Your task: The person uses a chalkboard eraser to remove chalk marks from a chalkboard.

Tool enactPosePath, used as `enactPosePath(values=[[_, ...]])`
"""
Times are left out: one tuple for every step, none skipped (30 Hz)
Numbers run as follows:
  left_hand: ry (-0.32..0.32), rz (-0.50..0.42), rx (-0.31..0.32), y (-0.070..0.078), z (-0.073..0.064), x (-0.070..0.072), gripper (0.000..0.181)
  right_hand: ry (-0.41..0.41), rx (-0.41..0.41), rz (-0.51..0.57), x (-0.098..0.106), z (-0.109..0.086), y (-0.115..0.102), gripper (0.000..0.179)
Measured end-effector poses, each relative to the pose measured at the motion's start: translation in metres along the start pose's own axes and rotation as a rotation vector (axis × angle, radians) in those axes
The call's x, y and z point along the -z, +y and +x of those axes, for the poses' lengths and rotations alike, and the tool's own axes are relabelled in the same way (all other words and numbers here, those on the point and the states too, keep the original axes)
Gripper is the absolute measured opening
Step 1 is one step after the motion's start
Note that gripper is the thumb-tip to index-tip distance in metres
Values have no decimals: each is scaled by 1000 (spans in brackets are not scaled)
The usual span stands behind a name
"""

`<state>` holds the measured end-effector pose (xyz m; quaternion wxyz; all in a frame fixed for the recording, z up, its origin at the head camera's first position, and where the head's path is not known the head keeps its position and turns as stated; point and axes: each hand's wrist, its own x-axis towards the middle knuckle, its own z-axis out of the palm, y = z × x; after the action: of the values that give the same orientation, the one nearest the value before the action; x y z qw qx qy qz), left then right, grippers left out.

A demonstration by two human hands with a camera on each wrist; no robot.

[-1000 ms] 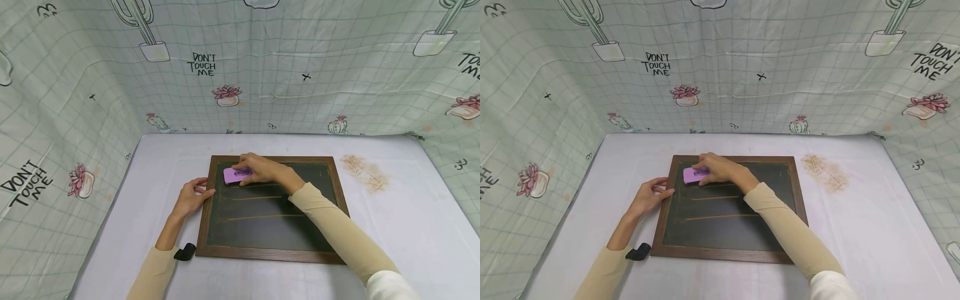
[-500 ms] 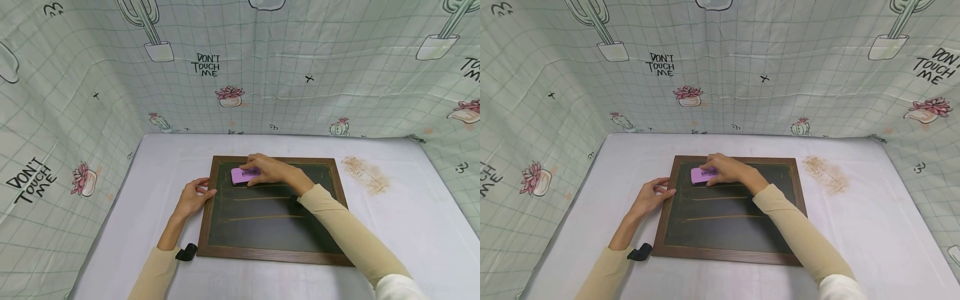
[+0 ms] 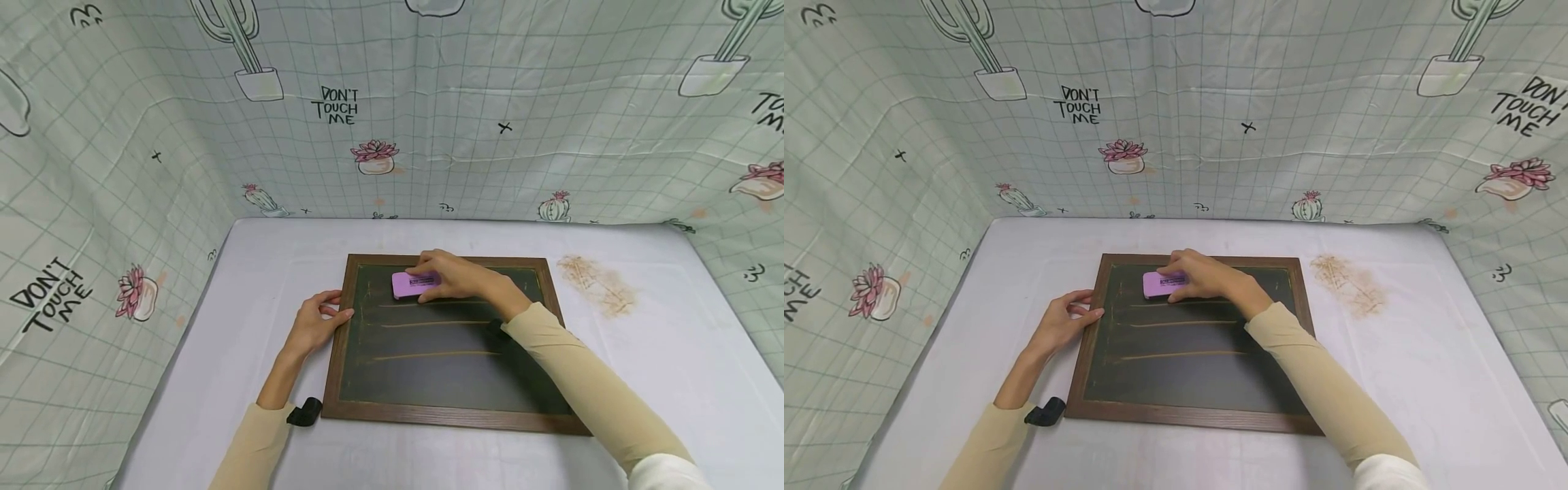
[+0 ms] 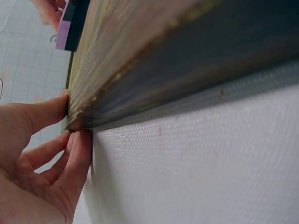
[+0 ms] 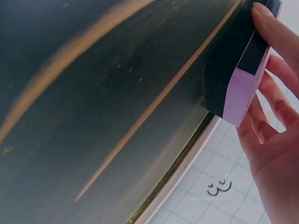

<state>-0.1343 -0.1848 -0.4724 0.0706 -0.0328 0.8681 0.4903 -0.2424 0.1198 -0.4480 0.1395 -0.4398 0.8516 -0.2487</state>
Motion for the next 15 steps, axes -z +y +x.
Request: enactPosePath(values=[[0,1,-1,0,0,0,53,4,5,1,0,-1,1,60],[-1,2,-2,0,0,0,53,8,10,2,1,-3,1,60],[-1,3,-2,0,0,0,53,11,16,2,1,-4,2,59],[-2,2,-2,0,0,0,53,12,17,5,1,-5,3,59],[-2,2,-2,0,0,0,53,14,22,5,2,-6,4,59],[-3,2,-5,0,0,0,53,16,23,6,2,-8,5,59],[-3,1,-7,-1,0,0,53,20,23,5,2,-9,6,59],[-2,1,-8,-1,0,0,53,20,21,8,3,-10,7,59],[-1,2,-8,-1,1,0,53,20,19,9,3,-11,8,59],[-1,5,-13,-1,0,0,53,21,16,9,3,-13,9,59],[0,6,-12,-1,0,0,53,25,16,7,4,-14,10,58],[-1,7,-12,-1,0,0,53,26,13,8,4,-15,11,58],[0,8,-9,-1,0,0,54,29,13,9,5,-17,11,58],[1,10,-6,-1,0,0,54,30,14,12,5,-18,12,58],[2,10,-3,0,0,0,54,35,15,11,6,-19,13,57]])
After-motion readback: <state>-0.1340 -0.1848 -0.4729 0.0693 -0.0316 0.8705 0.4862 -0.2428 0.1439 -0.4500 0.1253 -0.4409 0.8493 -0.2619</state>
